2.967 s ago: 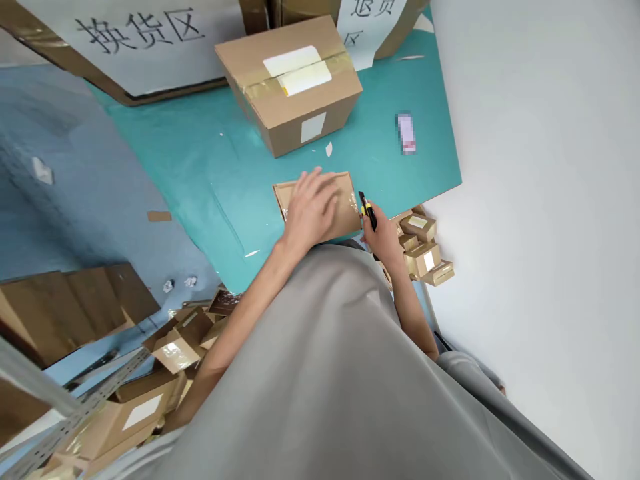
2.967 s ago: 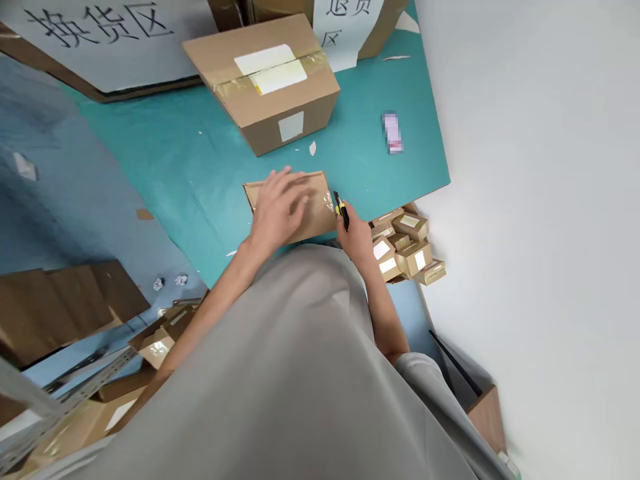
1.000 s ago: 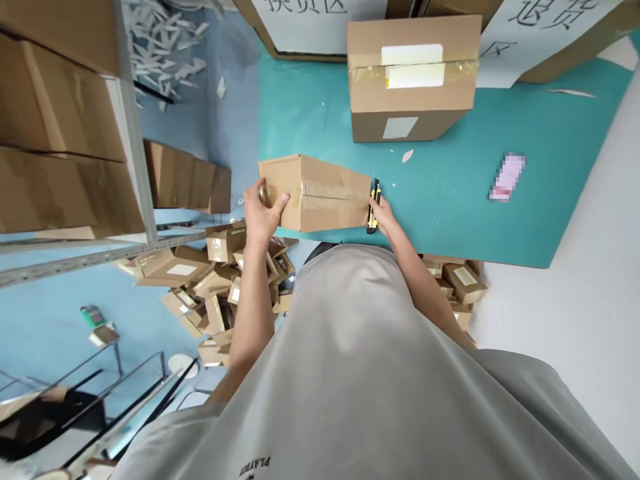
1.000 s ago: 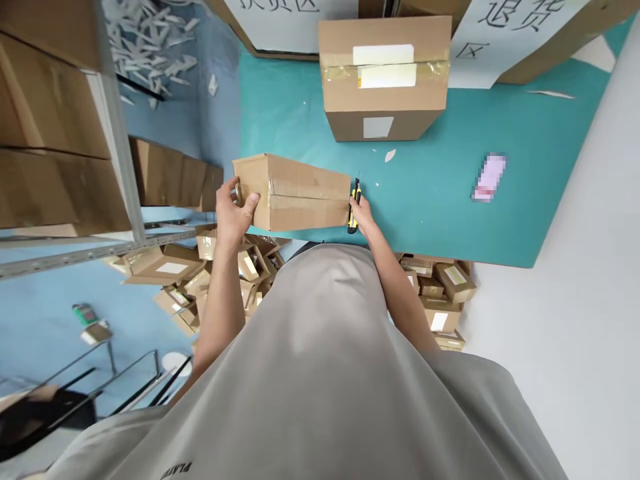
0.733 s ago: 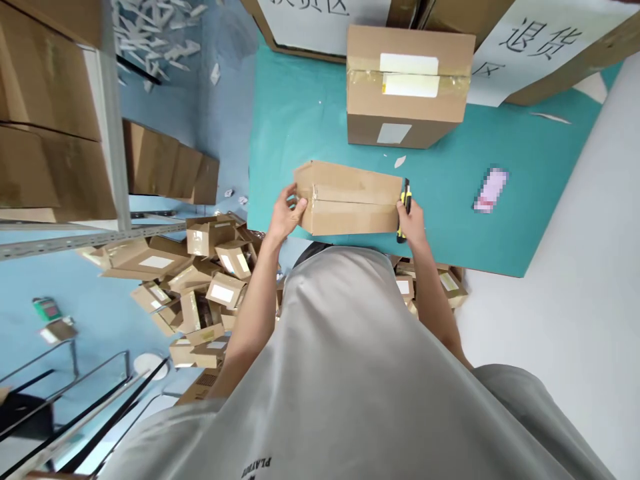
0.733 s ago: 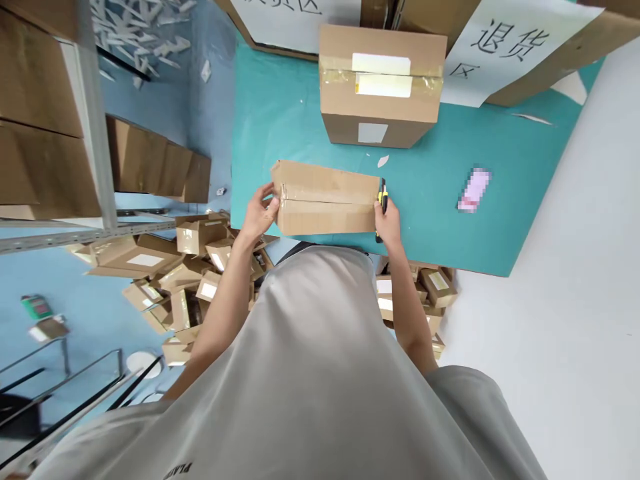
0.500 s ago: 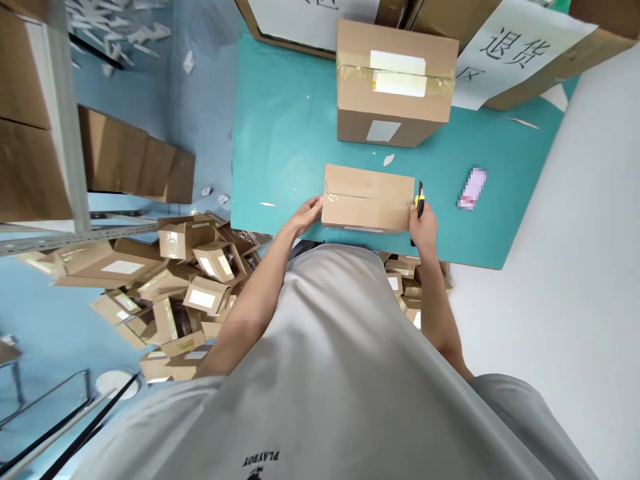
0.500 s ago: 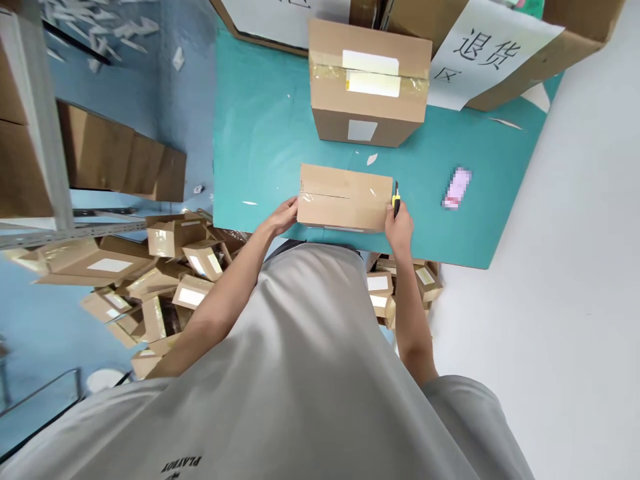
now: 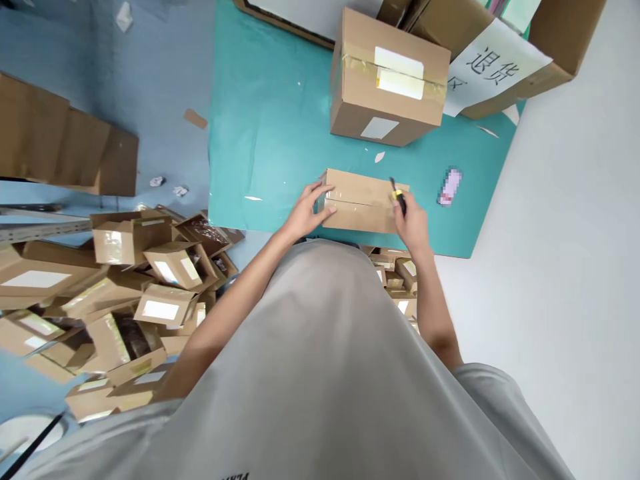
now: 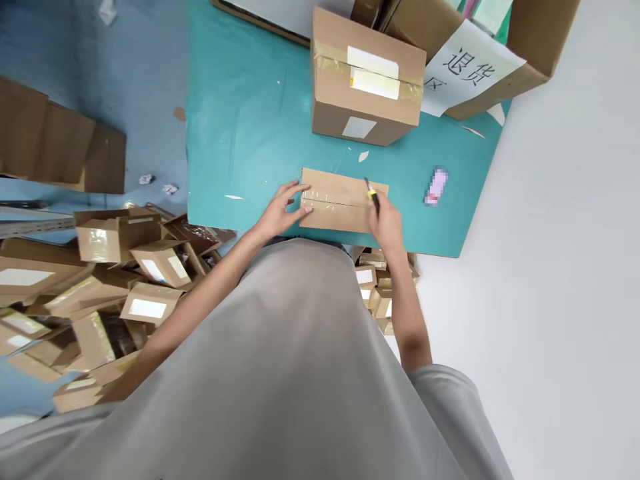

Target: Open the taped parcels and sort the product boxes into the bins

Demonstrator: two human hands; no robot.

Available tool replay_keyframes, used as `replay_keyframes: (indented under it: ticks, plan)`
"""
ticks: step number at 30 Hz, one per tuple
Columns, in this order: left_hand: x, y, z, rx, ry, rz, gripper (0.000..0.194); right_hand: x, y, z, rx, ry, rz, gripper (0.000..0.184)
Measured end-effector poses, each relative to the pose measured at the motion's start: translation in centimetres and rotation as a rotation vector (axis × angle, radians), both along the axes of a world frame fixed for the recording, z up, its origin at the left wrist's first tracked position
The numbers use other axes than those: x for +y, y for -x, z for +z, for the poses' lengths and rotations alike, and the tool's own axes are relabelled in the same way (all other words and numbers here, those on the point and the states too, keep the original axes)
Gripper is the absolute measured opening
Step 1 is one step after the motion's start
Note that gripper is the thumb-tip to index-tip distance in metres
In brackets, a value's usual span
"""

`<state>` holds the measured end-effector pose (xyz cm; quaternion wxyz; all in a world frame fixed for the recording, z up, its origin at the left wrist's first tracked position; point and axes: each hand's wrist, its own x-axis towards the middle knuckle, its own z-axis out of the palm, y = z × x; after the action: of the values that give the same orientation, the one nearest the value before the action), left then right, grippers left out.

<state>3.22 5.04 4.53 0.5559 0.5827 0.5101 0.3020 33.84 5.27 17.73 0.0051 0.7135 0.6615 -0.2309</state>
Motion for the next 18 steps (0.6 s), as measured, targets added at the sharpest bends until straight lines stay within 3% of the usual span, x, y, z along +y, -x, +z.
replay_keyframes:
  ticks: [4,6,11,18]
  plan:
    - [0.6,0.0,-1.2,-0.012,-0.019,-0.051,0.067,1.7,4.6,1.7,0.007,0.215,0.360,0.047]
    - [0.7,0.2,-1.5,-0.056,-0.005,-0.066,0.066,2.4,6.5,2.0,-0.049,0.283,0.467,0.046]
    - [0.8,0.3,-1.7,-0.142,0.060,-0.061,0.066,4.0,9.3,2.3,-0.195,0.357,0.590,0.045]
    - [0.9,0.1,-2.0,-0.186,0.094,-0.040,0.066,5.6,10.0,2.1,-0.260,0.392,0.684,0.045]
